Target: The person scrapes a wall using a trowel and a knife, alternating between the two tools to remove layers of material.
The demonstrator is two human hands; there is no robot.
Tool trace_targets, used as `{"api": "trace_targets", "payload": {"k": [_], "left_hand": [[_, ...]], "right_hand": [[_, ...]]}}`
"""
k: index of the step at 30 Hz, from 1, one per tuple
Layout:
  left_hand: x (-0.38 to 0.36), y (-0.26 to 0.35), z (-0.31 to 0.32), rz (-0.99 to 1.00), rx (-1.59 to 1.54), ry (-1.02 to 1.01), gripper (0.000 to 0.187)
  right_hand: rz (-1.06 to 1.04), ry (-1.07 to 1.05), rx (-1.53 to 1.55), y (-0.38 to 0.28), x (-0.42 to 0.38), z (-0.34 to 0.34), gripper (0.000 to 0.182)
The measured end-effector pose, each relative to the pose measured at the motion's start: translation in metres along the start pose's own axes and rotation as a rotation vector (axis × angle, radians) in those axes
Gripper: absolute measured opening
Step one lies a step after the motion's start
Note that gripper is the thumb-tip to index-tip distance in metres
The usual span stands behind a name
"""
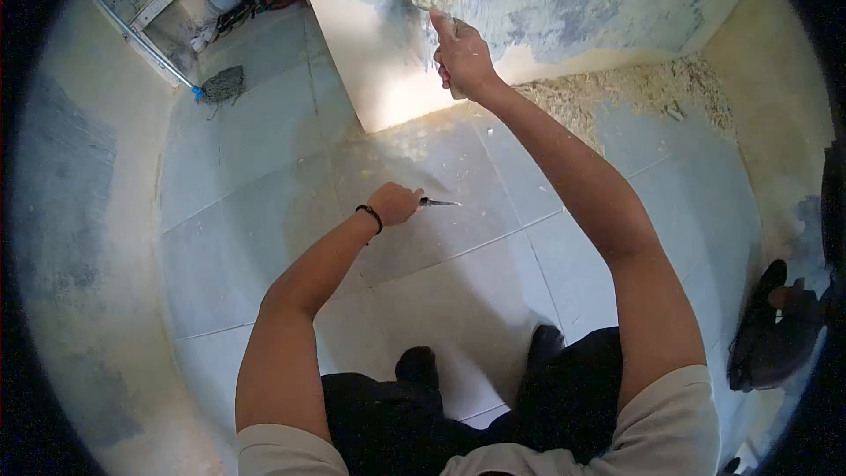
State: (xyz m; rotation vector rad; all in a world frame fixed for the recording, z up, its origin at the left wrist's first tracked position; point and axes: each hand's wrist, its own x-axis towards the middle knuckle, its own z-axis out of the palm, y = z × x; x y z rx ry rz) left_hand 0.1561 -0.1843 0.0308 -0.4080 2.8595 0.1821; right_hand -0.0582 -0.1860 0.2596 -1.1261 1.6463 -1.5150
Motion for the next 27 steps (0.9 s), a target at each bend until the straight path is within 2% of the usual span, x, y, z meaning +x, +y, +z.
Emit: {"api": "trace_targets", "payload": {"k": [6,11,14,17,20,21,24,27], "left_hand": [[-0.001,-0.006,0.008,0.015,0.012,0.045,0.029],[0.001,-0.002,0.0,-0.018,-0.035,0.019,0.029],[0.001,0.002,-0.004,0.001,-0.023,0.05,0.029],[0.001,0.003,0.002,0.001,-0.003,0.024,0.029],[0.003,0.004,0.0,-0.018,0.011,-0.013,0.028],[0.003,0.005,-0.006,-0.029,0.014,-0.033,0.028],[0.0,0.004,-0.008,-0.002,0.022,-0.019,0.03],[-0.003,0.004,-0.008,0.002,0.019,-0.01,0.029]], "right_hand": [[0.054,-0.035,-0.187,0.024,-0.031,-0.002,0.06],[0.002,0.009,-0.009,-0.004,-0.003,0.004,0.059],[0.028,-0.013,-0.082,0.003,-0.007,0.0,0.06],[-0.045,-0.014,-0.218,0.03,-0.024,0.001,0.063],[0.013,0.024,-0.189,0.019,-0.017,0.002,0.066],[-0.03,0.031,-0.221,0.001,-0.005,0.001,0.066],[-0.018,-0.057,0.003,-0.006,-0.001,0.002,0.063],[0.035,-0.035,-0.12,-0.001,-0.018,-0.001,0.064]]}}
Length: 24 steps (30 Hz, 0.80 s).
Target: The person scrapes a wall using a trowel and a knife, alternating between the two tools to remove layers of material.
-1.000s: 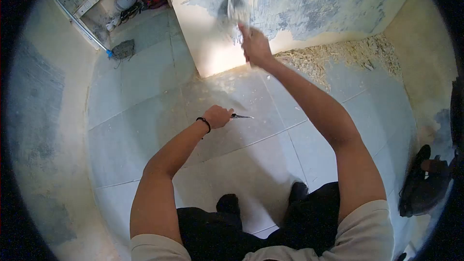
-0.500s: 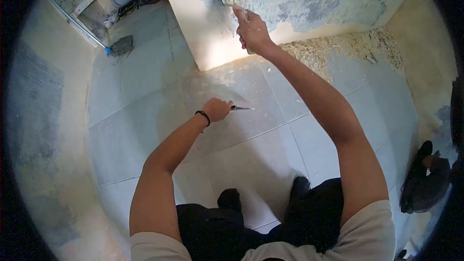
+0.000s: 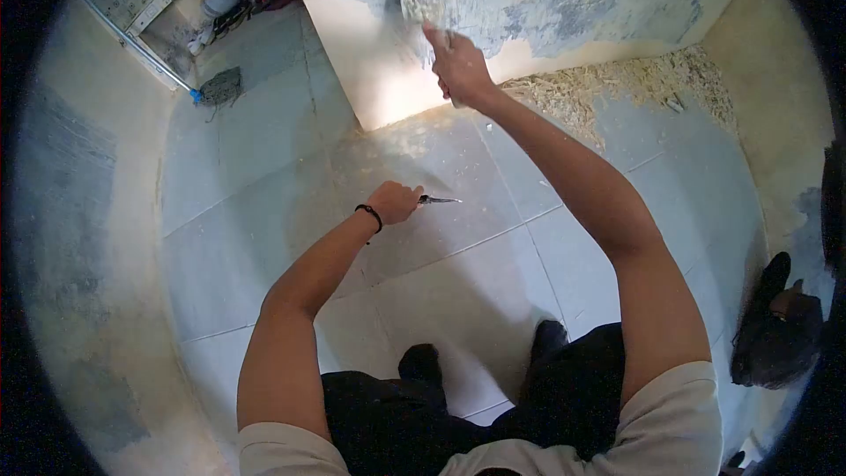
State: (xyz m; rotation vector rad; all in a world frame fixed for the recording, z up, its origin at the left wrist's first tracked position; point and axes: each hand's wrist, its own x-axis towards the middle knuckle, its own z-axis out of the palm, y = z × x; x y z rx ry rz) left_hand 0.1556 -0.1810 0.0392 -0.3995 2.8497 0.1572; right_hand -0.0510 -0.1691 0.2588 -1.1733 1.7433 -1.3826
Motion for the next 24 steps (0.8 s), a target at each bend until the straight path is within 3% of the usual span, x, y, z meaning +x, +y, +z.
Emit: {"api": "trace_targets", "payload": {"k": [4,8,14,19,21,24], "left_hand": [[-0.001,0.002,-0.002,-0.016,0.021,-0.048,0.029],[0.001,-0.003,0.011,-0.016,-0.039,-0.003,0.031],[0.004,-0.004,0.011,0.015,-0.009,0.068,0.029],[0.004,-0.003,0.009,0.011,-0.031,0.044,0.027],[0.001,0.004,0.003,-0.02,0.013,-0.04,0.028],[-0.003,0.007,-0.007,-0.036,0.021,-0.072,0.028]], "right_hand": [[0.015,0.018,-0.044,0.014,0.003,0.002,0.062],[0.025,-0.027,0.151,-0.002,0.014,0.005,0.059],[0.042,0.009,-0.054,0.002,-0.006,-0.002,0.062],[-0.174,0.078,-0.089,-0.025,0.026,-0.009,0.064],[-0.249,0.151,0.097,-0.04,0.041,-0.008,0.067],[-0.249,0.076,-0.012,-0.028,0.03,-0.009,0.068]]}}
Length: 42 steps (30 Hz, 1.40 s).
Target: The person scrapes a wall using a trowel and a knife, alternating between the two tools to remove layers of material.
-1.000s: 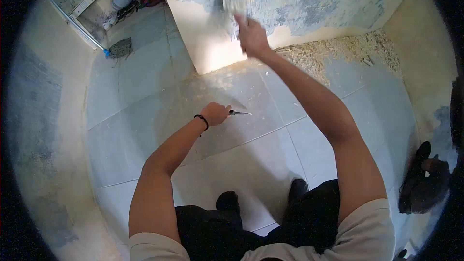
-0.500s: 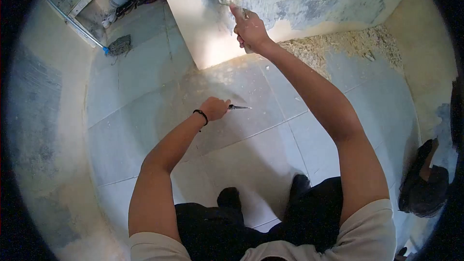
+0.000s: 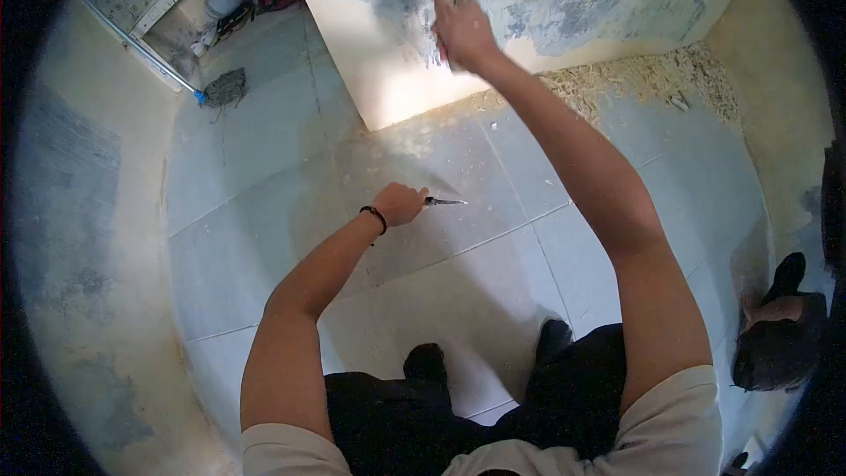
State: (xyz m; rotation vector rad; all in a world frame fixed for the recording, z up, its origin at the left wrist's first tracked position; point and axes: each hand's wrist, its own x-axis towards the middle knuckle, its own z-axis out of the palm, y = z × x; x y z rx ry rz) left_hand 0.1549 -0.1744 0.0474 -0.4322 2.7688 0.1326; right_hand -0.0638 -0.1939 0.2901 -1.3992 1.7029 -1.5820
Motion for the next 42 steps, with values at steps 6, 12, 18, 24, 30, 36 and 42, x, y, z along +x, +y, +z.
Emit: {"api": "trace_targets", "payload": {"k": [6,12,18,24,30,36,42], "left_hand": [[0.0,-0.014,0.021,0.044,-0.035,0.106,0.027],[0.004,-0.007,0.002,-0.021,-0.019,0.029,0.027],[0.008,-0.008,0.014,0.035,-0.032,0.101,0.029],[0.001,-0.002,0.005,0.01,-0.04,0.031,0.027],[-0.007,-0.004,0.0,-0.024,-0.019,-0.004,0.023],[0.0,-0.011,0.0,-0.034,-0.032,0.035,0.023],[0.0,-0.002,-0.006,0.015,-0.021,0.053,0.025]], "right_hand": [[0.272,-0.069,-0.047,0.029,-0.045,0.011,0.064],[0.225,-0.063,0.073,0.018,-0.029,0.008,0.062],[0.244,-0.079,-0.047,0.032,-0.041,0.01,0.066],[0.079,-0.005,0.095,-0.006,0.004,0.008,0.065],[0.263,-0.081,-0.002,0.036,-0.043,0.023,0.06],[0.221,-0.102,0.089,0.015,-0.027,0.017,0.063],[0.325,-0.113,-0.007,0.029,-0.053,0.025,0.06]]}}
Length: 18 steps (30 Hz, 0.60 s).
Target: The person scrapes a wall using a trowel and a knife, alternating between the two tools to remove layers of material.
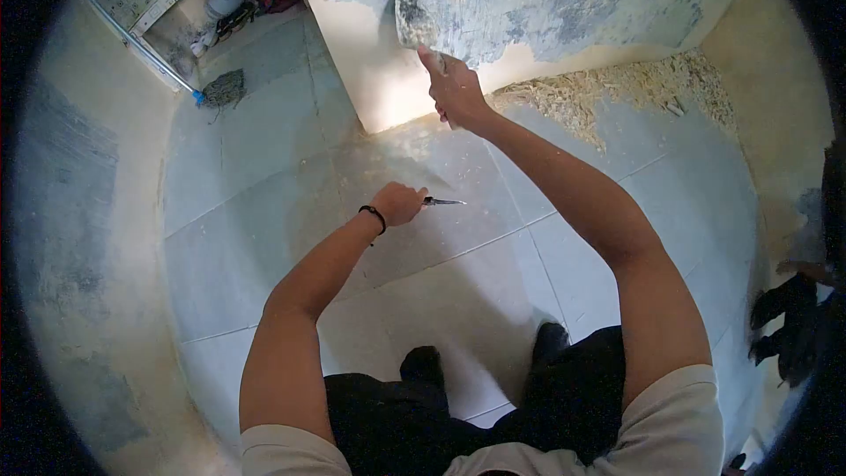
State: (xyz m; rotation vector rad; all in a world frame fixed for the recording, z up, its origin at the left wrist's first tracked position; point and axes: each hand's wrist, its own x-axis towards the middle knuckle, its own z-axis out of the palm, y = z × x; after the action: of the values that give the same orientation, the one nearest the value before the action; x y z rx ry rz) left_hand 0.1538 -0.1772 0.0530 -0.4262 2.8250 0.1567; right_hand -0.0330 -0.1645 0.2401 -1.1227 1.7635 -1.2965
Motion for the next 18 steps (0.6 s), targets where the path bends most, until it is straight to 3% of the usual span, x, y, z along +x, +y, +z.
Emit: {"api": "trace_targets", "payload": {"k": [4,11,15,18], "left_hand": [[0.0,0.005,-0.003,0.0,-0.013,0.002,0.027],[0.0,-0.007,0.015,0.017,0.014,0.03,0.028],[0.005,-0.015,0.022,0.023,0.008,0.033,0.03],[-0.002,-0.003,0.009,-0.016,-0.024,-0.035,0.028]], "right_hand": [[-0.09,0.037,0.119,-0.022,0.028,-0.005,0.059],[0.002,0.01,-0.025,-0.004,0.001,-0.008,0.059],[-0.177,0.069,0.022,-0.026,0.026,-0.012,0.06],[-0.166,0.07,0.103,-0.042,0.03,-0.012,0.058]]}}
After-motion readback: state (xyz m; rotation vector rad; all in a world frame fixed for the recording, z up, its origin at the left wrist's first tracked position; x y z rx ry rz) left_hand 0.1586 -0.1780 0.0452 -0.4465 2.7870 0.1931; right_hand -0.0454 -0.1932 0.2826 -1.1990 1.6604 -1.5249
